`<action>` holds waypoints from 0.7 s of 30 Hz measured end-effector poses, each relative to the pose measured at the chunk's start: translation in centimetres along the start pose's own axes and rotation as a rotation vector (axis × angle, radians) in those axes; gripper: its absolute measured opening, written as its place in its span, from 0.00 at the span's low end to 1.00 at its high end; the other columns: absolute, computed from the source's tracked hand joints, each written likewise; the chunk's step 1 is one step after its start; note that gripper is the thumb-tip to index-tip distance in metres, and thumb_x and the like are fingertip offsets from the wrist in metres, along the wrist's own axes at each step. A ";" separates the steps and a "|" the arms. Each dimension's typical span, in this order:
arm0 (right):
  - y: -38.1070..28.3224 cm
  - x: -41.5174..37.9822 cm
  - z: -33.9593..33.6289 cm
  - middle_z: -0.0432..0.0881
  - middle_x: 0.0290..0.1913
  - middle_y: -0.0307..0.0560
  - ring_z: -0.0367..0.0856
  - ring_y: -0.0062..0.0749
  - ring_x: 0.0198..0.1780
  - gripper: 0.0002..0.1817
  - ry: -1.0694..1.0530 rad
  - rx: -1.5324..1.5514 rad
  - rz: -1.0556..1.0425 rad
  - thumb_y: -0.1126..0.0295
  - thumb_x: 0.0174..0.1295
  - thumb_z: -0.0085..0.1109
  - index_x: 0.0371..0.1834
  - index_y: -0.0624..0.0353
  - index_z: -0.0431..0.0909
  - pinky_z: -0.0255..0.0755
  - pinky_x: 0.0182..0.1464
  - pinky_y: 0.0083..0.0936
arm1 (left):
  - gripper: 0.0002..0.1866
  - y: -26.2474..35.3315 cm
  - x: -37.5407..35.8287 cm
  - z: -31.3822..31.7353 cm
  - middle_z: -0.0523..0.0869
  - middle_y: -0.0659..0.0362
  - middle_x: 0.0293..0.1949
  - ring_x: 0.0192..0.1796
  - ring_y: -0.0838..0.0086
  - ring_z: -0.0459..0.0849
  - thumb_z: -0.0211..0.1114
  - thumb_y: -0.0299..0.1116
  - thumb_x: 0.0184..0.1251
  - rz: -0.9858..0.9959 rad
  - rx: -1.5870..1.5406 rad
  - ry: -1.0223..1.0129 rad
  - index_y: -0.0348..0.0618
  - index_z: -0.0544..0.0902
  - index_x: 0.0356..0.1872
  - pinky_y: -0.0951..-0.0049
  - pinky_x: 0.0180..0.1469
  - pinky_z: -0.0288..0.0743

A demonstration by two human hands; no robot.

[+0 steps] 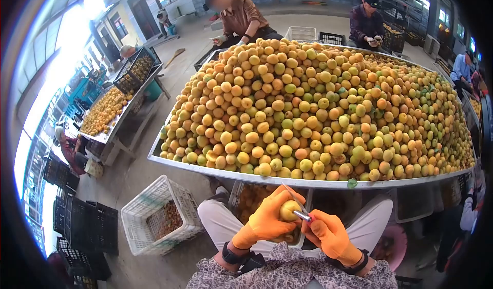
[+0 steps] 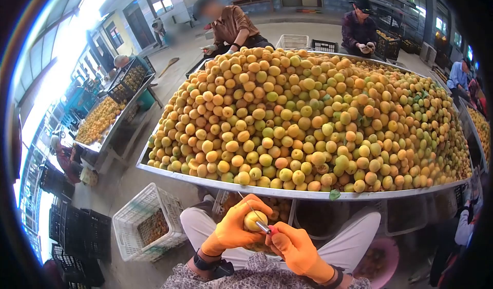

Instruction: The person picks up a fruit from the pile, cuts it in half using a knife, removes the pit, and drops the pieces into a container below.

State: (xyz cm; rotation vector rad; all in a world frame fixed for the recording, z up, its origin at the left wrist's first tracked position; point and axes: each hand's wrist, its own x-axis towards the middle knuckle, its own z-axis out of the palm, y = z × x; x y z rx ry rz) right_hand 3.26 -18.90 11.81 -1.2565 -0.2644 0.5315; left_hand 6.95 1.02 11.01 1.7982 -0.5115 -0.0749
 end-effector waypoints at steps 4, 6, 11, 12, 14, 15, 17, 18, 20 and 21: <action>0.7 0.0 0.7 0.67 0.19 0.32 0.59 0.14 0.23 0.22 0.054 -0.023 0.019 0.51 0.73 0.51 0.34 0.62 0.75 0.54 0.26 0.16 | 0.23 -0.3 -0.6 0.4 0.78 0.56 0.42 0.44 0.67 0.79 0.75 0.23 0.41 0.002 0.030 0.000 0.41 0.80 0.44 0.70 0.49 0.73; 1.3 0.0 0.6 0.66 0.20 0.30 0.59 0.10 0.20 0.25 0.062 -0.065 -0.022 0.46 0.70 0.52 0.36 0.61 0.75 0.50 0.23 0.12 | 0.23 -0.3 -0.8 0.4 0.78 0.55 0.42 0.44 0.66 0.79 0.75 0.23 0.41 0.005 0.035 0.012 0.41 0.80 0.44 0.70 0.49 0.73; 0.8 -0.6 0.2 0.67 0.20 0.32 0.60 0.14 0.23 0.21 0.036 -0.055 0.042 0.52 0.73 0.51 0.33 0.62 0.74 0.55 0.27 0.17 | 0.24 -0.4 -0.9 0.5 0.78 0.55 0.42 0.44 0.65 0.79 0.72 0.22 0.39 0.007 0.051 0.021 0.41 0.79 0.43 0.69 0.49 0.73; 0.9 -0.5 0.1 0.68 0.20 0.32 0.60 0.14 0.23 0.21 0.019 -0.042 0.041 0.52 0.73 0.51 0.33 0.62 0.74 0.55 0.27 0.16 | 0.24 -0.6 -0.9 0.6 0.78 0.55 0.42 0.44 0.65 0.79 0.72 0.22 0.39 0.005 0.049 0.021 0.41 0.79 0.43 0.69 0.49 0.73; 1.1 -0.4 -0.1 0.68 0.20 0.32 0.60 0.15 0.23 0.21 0.020 -0.041 0.043 0.52 0.73 0.51 0.32 0.61 0.74 0.55 0.26 0.17 | 0.23 -1.0 -0.9 0.9 0.80 0.56 0.39 0.41 0.67 0.80 0.73 0.23 0.41 0.031 0.059 0.048 0.42 0.79 0.43 0.70 0.47 0.75; 1.2 -0.4 -0.1 0.68 0.20 0.32 0.60 0.15 0.23 0.21 0.019 -0.039 0.044 0.52 0.73 0.51 0.32 0.61 0.74 0.55 0.26 0.17 | 0.23 -1.0 -1.0 1.0 0.80 0.56 0.39 0.41 0.67 0.80 0.73 0.23 0.41 0.028 0.057 0.048 0.42 0.79 0.43 0.70 0.47 0.75; 1.1 -0.3 0.0 0.68 0.20 0.32 0.60 0.15 0.23 0.21 0.030 -0.067 0.060 0.52 0.73 0.51 0.32 0.61 0.74 0.55 0.26 0.17 | 0.21 -0.9 -1.2 1.3 0.82 0.59 0.34 0.35 0.69 0.82 0.74 0.24 0.44 -0.157 -0.008 0.025 0.43 0.79 0.43 0.72 0.41 0.76; 1.0 -0.3 0.0 0.68 0.20 0.32 0.61 0.15 0.23 0.21 0.040 -0.097 0.072 0.52 0.73 0.51 0.33 0.61 0.74 0.56 0.27 0.17 | 0.21 -1.0 -1.3 1.4 0.82 0.59 0.34 0.35 0.69 0.82 0.74 0.24 0.44 -0.160 -0.010 0.024 0.43 0.79 0.43 0.72 0.41 0.76; 1.8 -0.3 -0.2 0.68 0.20 0.34 0.61 0.17 0.23 0.21 0.055 -0.134 0.056 0.52 0.73 0.51 0.33 0.61 0.74 0.57 0.27 0.18 | 0.20 -1.2 -1.3 1.6 0.83 0.60 0.29 0.30 0.71 0.81 0.75 0.26 0.47 -0.143 -0.010 0.062 0.44 0.79 0.42 0.74 0.36 0.75; 2.2 -0.3 -0.3 0.68 0.20 0.36 0.62 0.18 0.23 0.21 0.069 -0.173 0.036 0.53 0.73 0.51 0.34 0.61 0.74 0.59 0.27 0.20 | 0.20 -1.3 -1.3 1.7 0.83 0.60 0.29 0.30 0.71 0.81 0.75 0.26 0.47 -0.144 -0.010 0.062 0.44 0.79 0.42 0.74 0.36 0.75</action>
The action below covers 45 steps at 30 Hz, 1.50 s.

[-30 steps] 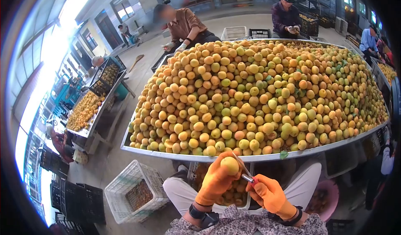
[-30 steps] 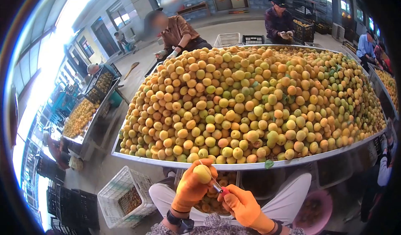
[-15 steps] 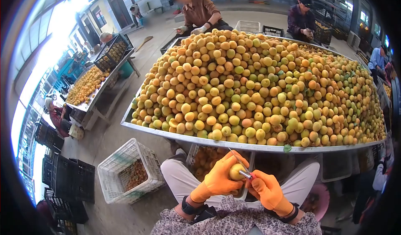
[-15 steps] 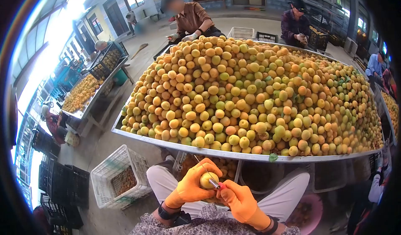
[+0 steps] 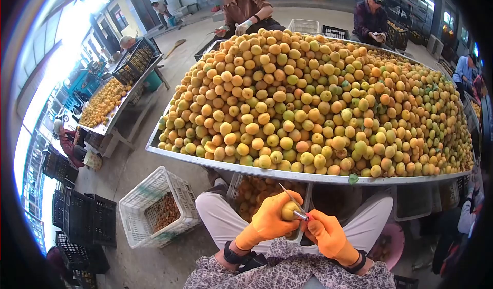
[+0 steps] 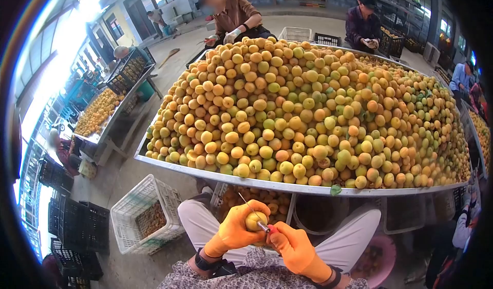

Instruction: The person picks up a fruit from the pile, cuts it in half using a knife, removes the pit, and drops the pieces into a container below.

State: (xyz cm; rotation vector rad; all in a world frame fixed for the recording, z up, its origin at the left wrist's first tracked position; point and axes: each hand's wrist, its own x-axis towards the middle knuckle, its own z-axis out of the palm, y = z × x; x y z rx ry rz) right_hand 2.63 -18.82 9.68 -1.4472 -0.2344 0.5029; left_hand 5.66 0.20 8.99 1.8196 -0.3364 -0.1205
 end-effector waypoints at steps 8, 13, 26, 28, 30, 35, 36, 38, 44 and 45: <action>1.6 0.4 -0.1 0.67 0.18 0.48 0.63 0.31 0.20 0.21 -0.009 -0.165 -0.062 0.53 0.74 0.49 0.35 0.62 0.71 0.61 0.25 0.28 | 0.21 -1.5 -0.4 0.9 0.82 0.58 0.26 0.27 0.68 0.82 0.79 0.26 0.42 0.130 0.106 0.098 0.44 0.78 0.38 0.72 0.33 0.75; 2.7 1.1 0.3 0.66 0.18 0.33 0.60 0.15 0.21 0.28 0.021 -0.156 -0.092 0.43 0.72 0.46 0.31 0.61 0.70 0.55 0.23 0.19 | 0.20 -2.3 -0.5 1.2 0.81 0.57 0.24 0.27 0.62 0.83 0.79 0.26 0.39 0.088 0.205 0.116 0.44 0.79 0.36 0.69 0.33 0.76; -0.8 0.2 -2.0 0.62 0.19 0.29 0.55 0.10 0.19 0.24 0.065 0.292 0.099 0.45 0.71 0.50 0.31 0.56 0.69 0.44 0.20 0.13 | 0.23 -6.8 0.2 -3.6 0.80 0.59 0.43 0.42 0.75 0.80 0.72 0.34 0.62 -0.247 -0.569 0.139 0.42 0.74 0.56 0.76 0.43 0.77; 0.2 0.6 -2.0 0.62 0.19 0.29 0.55 0.10 0.18 0.25 0.051 0.276 0.108 0.44 0.70 0.51 0.32 0.57 0.70 0.45 0.21 0.13 | 0.25 -7.6 0.4 -2.7 0.80 0.55 0.45 0.41 0.70 0.81 0.70 0.43 0.64 -0.121 -0.868 0.225 0.43 0.73 0.57 0.74 0.41 0.78; 0.8 0.7 -0.9 0.63 0.19 0.28 0.55 0.10 0.19 0.24 0.005 0.235 0.147 0.44 0.70 0.51 0.33 0.57 0.71 0.46 0.21 0.13 | 0.29 -7.0 0.7 -2.2 0.80 0.54 0.47 0.44 0.67 0.80 0.66 0.50 0.65 -0.166 -1.288 0.176 0.44 0.72 0.60 0.69 0.44 0.78; 2.2 1.1 0.7 0.62 0.18 0.29 0.57 0.12 0.19 0.22 -0.064 0.258 0.120 0.48 0.73 0.47 0.33 0.57 0.71 0.49 0.21 0.15 | 0.31 -5.3 0.9 0.9 0.79 0.52 0.50 0.50 0.59 0.79 0.55 0.56 0.71 -0.087 -1.614 0.104 0.44 0.70 0.64 0.50 0.63 0.68; 2.2 1.2 0.9 0.62 0.17 0.30 0.56 0.12 0.16 0.23 -0.048 0.248 0.109 0.47 0.73 0.47 0.34 0.57 0.71 0.48 0.18 0.15 | 0.31 -4.7 0.7 1.2 0.79 0.52 0.50 0.50 0.59 0.79 0.55 0.56 0.71 -0.088 -1.618 0.102 0.44 0.70 0.64 0.50 0.63 0.68; 2.1 1.5 1.0 0.62 0.17 0.31 0.55 0.12 0.14 0.24 -0.035 0.235 0.097 0.45 0.72 0.48 0.35 0.58 0.71 0.46 0.16 0.15 | 0.30 -3.8 0.2 1.7 0.79 0.50 0.54 0.54 0.57 0.79 0.56 0.53 0.72 -0.146 -1.608 0.123 0.42 0.70 0.64 0.49 0.66 0.64; 1.5 1.5 1.3 0.62 0.16 0.31 0.55 0.14 0.12 0.26 -0.023 0.305 0.138 0.43 0.72 0.45 0.34 0.58 0.70 0.49 0.13 0.16 | 0.31 -5.2 0.1 2.8 0.78 0.52 0.61 0.61 0.59 0.77 0.56 0.53 0.71 -0.011 -1.627 0.013 0.40 0.71 0.65 0.47 0.74 0.55; 1.5 1.5 1.3 0.62 0.16 0.31 0.55 0.14 0.12 0.26 -0.031 0.329 0.155 0.43 0.72 0.45 0.34 0.57 0.70 0.50 0.13 0.16 | 0.32 -5.1 0.1 3.0 0.77 0.53 0.62 0.61 0.60 0.77 0.56 0.54 0.71 0.004 -1.520 0.014 0.41 0.70 0.65 0.47 0.74 0.54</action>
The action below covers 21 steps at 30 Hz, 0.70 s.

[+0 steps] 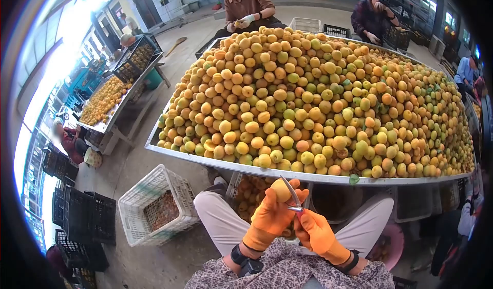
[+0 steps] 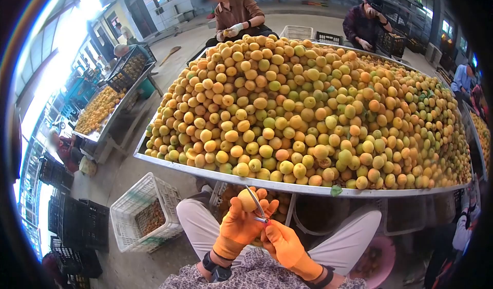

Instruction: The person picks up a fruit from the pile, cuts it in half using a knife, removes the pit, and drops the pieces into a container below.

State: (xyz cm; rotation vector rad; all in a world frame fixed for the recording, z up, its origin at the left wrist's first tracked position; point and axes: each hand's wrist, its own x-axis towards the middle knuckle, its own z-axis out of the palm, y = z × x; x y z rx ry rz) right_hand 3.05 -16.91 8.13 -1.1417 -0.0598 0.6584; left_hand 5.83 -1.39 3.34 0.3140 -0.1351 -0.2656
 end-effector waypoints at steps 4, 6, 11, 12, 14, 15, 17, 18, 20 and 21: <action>-0.1 -0.1 -0.1 0.62 0.16 0.31 0.56 0.14 0.12 0.26 -0.014 0.018 0.022 0.43 0.72 0.45 0.33 0.57 0.70 0.50 0.13 0.15 | 0.33 -0.7 0.5 0.9 0.75 0.52 0.64 0.63 0.61 0.75 0.55 0.57 0.69 0.012 -0.077 0.068 0.43 0.71 0.66 0.48 0.74 0.55; -0.1 0.0 0.1 0.61 0.16 0.31 0.55 0.14 0.12 0.26 -0.012 0.031 0.002 0.43 0.72 0.45 0.33 0.57 0.70 0.50 0.13 0.16 | 0.35 -1.0 0.5 1.3 0.78 0.54 0.61 0.62 0.61 0.75 0.56 0.60 0.68 -0.061 -0.067 0.058 0.45 0.69 0.67 0.50 0.73 0.58; -0.9 -0.6 0.1 0.62 0.18 0.30 0.56 0.13 0.16 0.22 0.000 0.077 0.049 0.50 0.75 0.46 0.35 0.59 0.71 0.48 0.18 0.14 | 0.37 -0.4 -0.6 -1.0 0.79 0.55 0.57 0.58 0.63 0.77 0.58 0.60 0.67 -0.107 0.021 0.018 0.45 0.66 0.69 0.52 0.67 0.64; -0.8 -0.8 0.1 0.62 0.18 0.30 0.56 0.13 0.16 0.22 0.021 0.123 0.044 0.49 0.75 0.46 0.35 0.59 0.72 0.48 0.18 0.14 | 0.37 -0.3 -0.6 -1.2 0.79 0.56 0.57 0.56 0.66 0.78 0.59 0.58 0.68 -0.105 -0.047 -0.020 0.44 0.65 0.70 0.54 0.63 0.68; -0.8 -0.9 0.2 0.62 0.18 0.30 0.57 0.13 0.16 0.22 0.035 0.165 0.042 0.49 0.74 0.46 0.35 0.59 0.72 0.49 0.18 0.14 | 0.37 -0.3 -0.6 -1.0 0.79 0.56 0.57 0.56 0.66 0.78 0.59 0.57 0.68 -0.092 -0.066 -0.023 0.44 0.64 0.70 0.53 0.65 0.66; -0.8 -1.0 0.4 0.61 0.18 0.30 0.56 0.13 0.15 0.23 0.030 0.107 -0.003 0.47 0.73 0.47 0.35 0.58 0.70 0.49 0.16 0.14 | 0.36 -0.2 -0.7 -0.8 0.79 0.56 0.57 0.57 0.66 0.78 0.59 0.56 0.69 -0.079 -0.085 -0.025 0.44 0.64 0.70 0.53 0.67 0.63; -0.5 -1.1 0.5 0.60 0.17 0.30 0.54 0.13 0.13 0.24 0.027 0.049 -0.050 0.44 0.72 0.47 0.35 0.57 0.69 0.48 0.14 0.15 | 0.36 -0.2 -0.7 -0.4 0.80 0.55 0.56 0.57 0.63 0.78 0.57 0.56 0.70 -0.076 -0.087 0.028 0.44 0.65 0.70 0.49 0.69 0.60; -0.1 -1.0 0.3 0.60 0.17 0.30 0.55 0.13 0.14 0.24 0.025 -0.028 -0.076 0.45 0.72 0.48 0.36 0.57 0.70 0.48 0.15 0.15 | 0.35 -0.2 -0.6 -0.2 0.80 0.54 0.55 0.58 0.61 0.78 0.56 0.56 0.70 -0.076 -0.089 0.078 0.44 0.65 0.70 0.46 0.72 0.58; 0.4 -0.9 0.2 0.61 0.17 0.30 0.55 0.13 0.15 0.23 0.026 -0.106 -0.100 0.46 0.72 0.48 0.36 0.58 0.70 0.48 0.17 0.15 | 0.35 -0.4 -0.6 0.1 0.79 0.54 0.55 0.58 0.61 0.78 0.56 0.56 0.70 -0.060 -0.061 0.069 0.43 0.66 0.70 0.46 0.72 0.57; 0.6 -0.8 0.2 0.61 0.18 0.31 0.56 0.13 0.16 0.23 0.046 -0.135 -0.130 0.47 0.72 0.49 0.35 0.59 0.70 0.48 0.18 0.15 | 0.35 -0.4 -0.7 0.1 0.79 0.54 0.55 0.58 0.61 0.77 0.56 0.56 0.71 -0.040 -0.030 0.060 0.43 0.66 0.69 0.46 0.72 0.56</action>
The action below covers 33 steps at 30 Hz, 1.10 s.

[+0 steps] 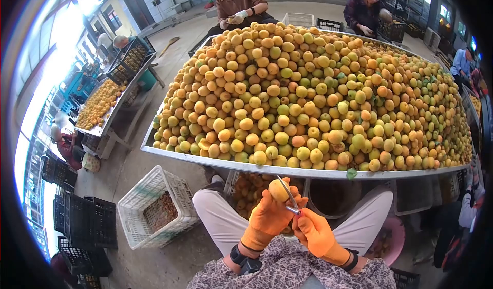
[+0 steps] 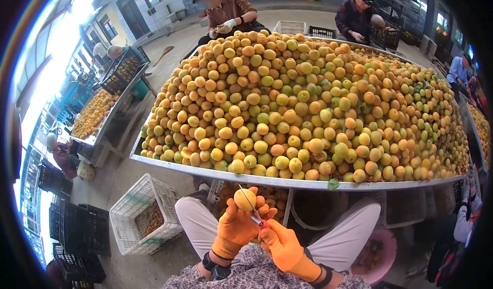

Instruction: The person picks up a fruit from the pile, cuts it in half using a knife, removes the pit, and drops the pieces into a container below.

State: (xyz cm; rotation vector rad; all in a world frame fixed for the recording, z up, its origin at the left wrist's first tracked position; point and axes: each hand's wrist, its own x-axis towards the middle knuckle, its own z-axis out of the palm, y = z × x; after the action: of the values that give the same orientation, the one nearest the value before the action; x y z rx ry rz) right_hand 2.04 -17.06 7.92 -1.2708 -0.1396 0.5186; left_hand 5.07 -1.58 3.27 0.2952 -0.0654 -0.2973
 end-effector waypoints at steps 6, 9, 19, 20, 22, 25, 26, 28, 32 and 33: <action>-0.1 0.1 0.2 0.63 0.18 0.31 0.56 0.13 0.19 0.23 0.050 -0.139 -0.066 0.48 0.73 0.49 0.33 0.60 0.72 0.49 0.22 0.16 | 0.37 0.2 -0.2 0.6 0.78 0.54 0.55 0.58 0.62 0.77 0.57 0.57 0.69 0.025 0.132 -0.032 0.44 0.63 0.71 0.45 0.73 0.56; 0.4 0.2 -0.4 0.67 0.19 0.35 0.61 0.16 0.21 0.21 0.025 -0.194 -0.044 0.51 0.73 0.49 0.36 0.61 0.73 0.55 0.24 0.19 | 0.38 0.1 -0.3 0.3 0.79 0.55 0.54 0.58 0.62 0.77 0.57 0.58 0.69 0.027 0.138 -0.048 0.44 0.61 0.72 0.44 0.73 0.55; 1.3 0.1 -0.3 0.74 0.22 0.50 0.72 0.35 0.23 0.20 0.047 -0.386 -0.130 0.53 0.73 0.50 0.45 0.62 0.74 0.67 0.29 0.28 | 0.38 -0.2 -1.2 1.2 0.77 0.53 0.57 0.62 0.59 0.75 0.58 0.56 0.70 0.056 0.144 -0.104 0.40 0.60 0.71 0.53 0.70 0.62; 1.6 0.0 -0.2 0.74 0.22 0.50 0.72 0.35 0.23 0.20 0.043 -0.388 -0.131 0.53 0.73 0.50 0.45 0.62 0.74 0.67 0.29 0.28 | 0.40 0.0 -1.5 2.5 0.78 0.53 0.54 0.60 0.59 0.76 0.59 0.58 0.68 0.064 0.230 -0.026 0.41 0.61 0.71 0.50 0.72 0.58; 2.0 0.0 0.0 0.75 0.24 0.56 0.76 0.44 0.24 0.21 0.087 -0.435 -0.190 0.52 0.72 0.50 0.50 0.61 0.74 0.68 0.30 0.30 | 0.42 0.4 -1.5 3.3 0.79 0.53 0.52 0.59 0.60 0.77 0.61 0.60 0.65 0.074 0.313 0.049 0.41 0.62 0.70 0.47 0.74 0.55; 1.8 0.1 -0.5 0.76 0.24 0.54 0.78 0.43 0.24 0.21 0.039 -0.492 -0.216 0.53 0.72 0.49 0.54 0.61 0.74 0.68 0.29 0.31 | 0.43 1.0 -1.5 3.6 0.79 0.50 0.51 0.58 0.60 0.78 0.66 0.58 0.62 0.132 0.449 -0.017 0.39 0.63 0.69 0.48 0.74 0.55; 1.4 0.1 0.0 0.76 0.24 0.54 0.78 0.43 0.24 0.21 0.034 -0.494 -0.215 0.53 0.72 0.49 0.54 0.61 0.74 0.68 0.29 0.31 | 0.43 1.1 -1.7 3.9 0.79 0.49 0.51 0.58 0.60 0.78 0.69 0.57 0.60 0.093 0.456 0.016 0.38 0.64 0.68 0.49 0.74 0.56; 0.3 0.3 1.3 0.66 0.19 0.31 0.61 0.15 0.21 0.29 0.124 -0.313 -0.329 0.43 0.72 0.45 0.36 0.64 0.70 0.56 0.23 0.19 | 0.44 1.5 -1.7 4.1 0.80 0.47 0.50 0.57 0.61 0.79 0.71 0.55 0.58 0.058 0.461 0.051 0.37 0.65 0.68 0.50 0.74 0.56; 0.0 -0.2 -0.1 0.66 0.18 0.32 0.60 0.14 0.21 0.31 0.072 -0.336 -0.297 0.41 0.71 0.46 0.33 0.64 0.70 0.54 0.23 0.18 | 0.39 3.0 -1.6 3.7 0.82 0.50 0.50 0.55 0.66 0.80 0.73 0.47 0.59 0.043 0.607 -0.098 0.36 0.68 0.66 0.63 0.64 0.66; -0.1 -0.4 -0.8 0.69 0.19 0.39 0.64 0.24 0.21 0.26 0.004 -0.382 -0.236 0.47 0.72 0.46 0.35 0.64 0.72 0.59 0.24 0.23 | 0.36 3.7 -1.5 3.6 0.83 0.53 0.51 0.55 0.72 0.80 0.72 0.42 0.62 0.051 0.682 -0.155 0.35 0.68 0.66 0.75 0.54 0.75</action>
State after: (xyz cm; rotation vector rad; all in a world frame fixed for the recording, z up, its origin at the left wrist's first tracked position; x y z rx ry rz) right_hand 2.02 -17.99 7.80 -1.6019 -0.3949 0.2922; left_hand 4.29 1.23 7.81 0.9453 -0.3295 -0.2397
